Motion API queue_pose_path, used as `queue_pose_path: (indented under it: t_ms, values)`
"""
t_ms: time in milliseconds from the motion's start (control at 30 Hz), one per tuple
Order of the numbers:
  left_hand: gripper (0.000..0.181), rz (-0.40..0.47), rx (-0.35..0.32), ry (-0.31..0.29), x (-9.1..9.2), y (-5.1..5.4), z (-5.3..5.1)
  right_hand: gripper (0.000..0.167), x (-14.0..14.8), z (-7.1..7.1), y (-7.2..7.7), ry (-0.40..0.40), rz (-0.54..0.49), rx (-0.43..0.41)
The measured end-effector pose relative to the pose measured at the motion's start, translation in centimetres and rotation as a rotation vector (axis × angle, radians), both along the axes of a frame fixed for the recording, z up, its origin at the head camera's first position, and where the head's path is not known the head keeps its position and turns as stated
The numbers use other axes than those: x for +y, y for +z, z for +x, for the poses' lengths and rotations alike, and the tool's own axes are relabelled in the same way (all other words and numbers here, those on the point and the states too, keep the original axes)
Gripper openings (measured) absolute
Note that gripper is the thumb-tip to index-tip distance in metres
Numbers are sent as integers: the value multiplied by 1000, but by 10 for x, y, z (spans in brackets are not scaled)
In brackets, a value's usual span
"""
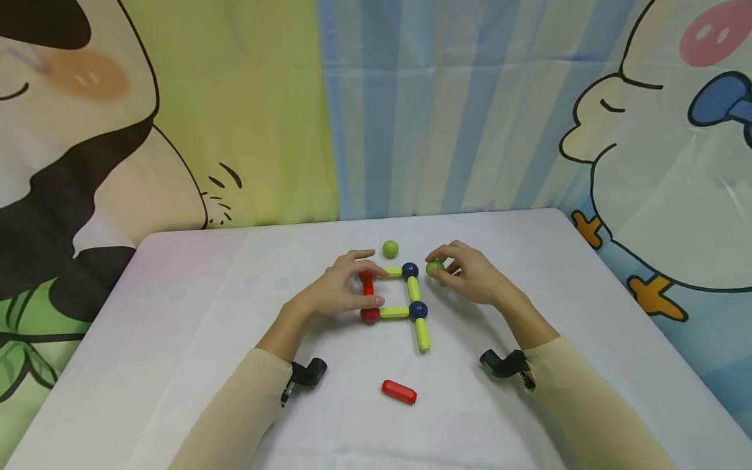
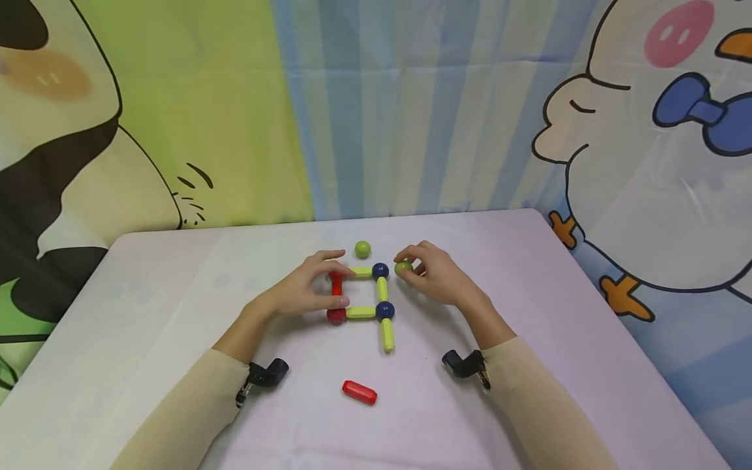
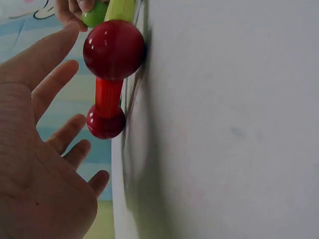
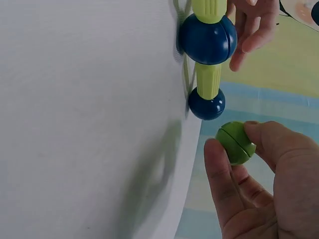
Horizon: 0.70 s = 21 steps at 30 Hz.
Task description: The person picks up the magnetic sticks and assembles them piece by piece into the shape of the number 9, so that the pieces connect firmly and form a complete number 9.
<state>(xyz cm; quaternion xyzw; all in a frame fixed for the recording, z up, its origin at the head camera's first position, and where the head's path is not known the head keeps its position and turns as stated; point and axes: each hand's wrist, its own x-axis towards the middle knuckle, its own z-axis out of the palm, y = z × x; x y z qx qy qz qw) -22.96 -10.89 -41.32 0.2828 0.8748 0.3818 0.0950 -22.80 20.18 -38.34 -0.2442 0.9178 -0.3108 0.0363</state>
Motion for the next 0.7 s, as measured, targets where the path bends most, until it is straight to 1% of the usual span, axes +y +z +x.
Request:
queue_pose_path:
  t_ms: [167,267,367,433,567,700]
  values:
    - [49,-99,92,-12,10,8,6,33,7,8,-4,1,0,-7]
    - [50,-124,137,-22,14,12,8,34,10,12,-6,1,-2,-12]
    - [50,-141,163,-37,19,13,12,32,14,17,-8,3,-10,-20]
    - [51,-165,174,-60,23,12,15,32,17,21,-10,10,-9,-29]
    - [50,-245,210,-120,32,10,22,32,24,33,-11,14,9,-52]
    - [49,-302,261,-177,41,15,25,31,30,41,-9,2,9,-58]
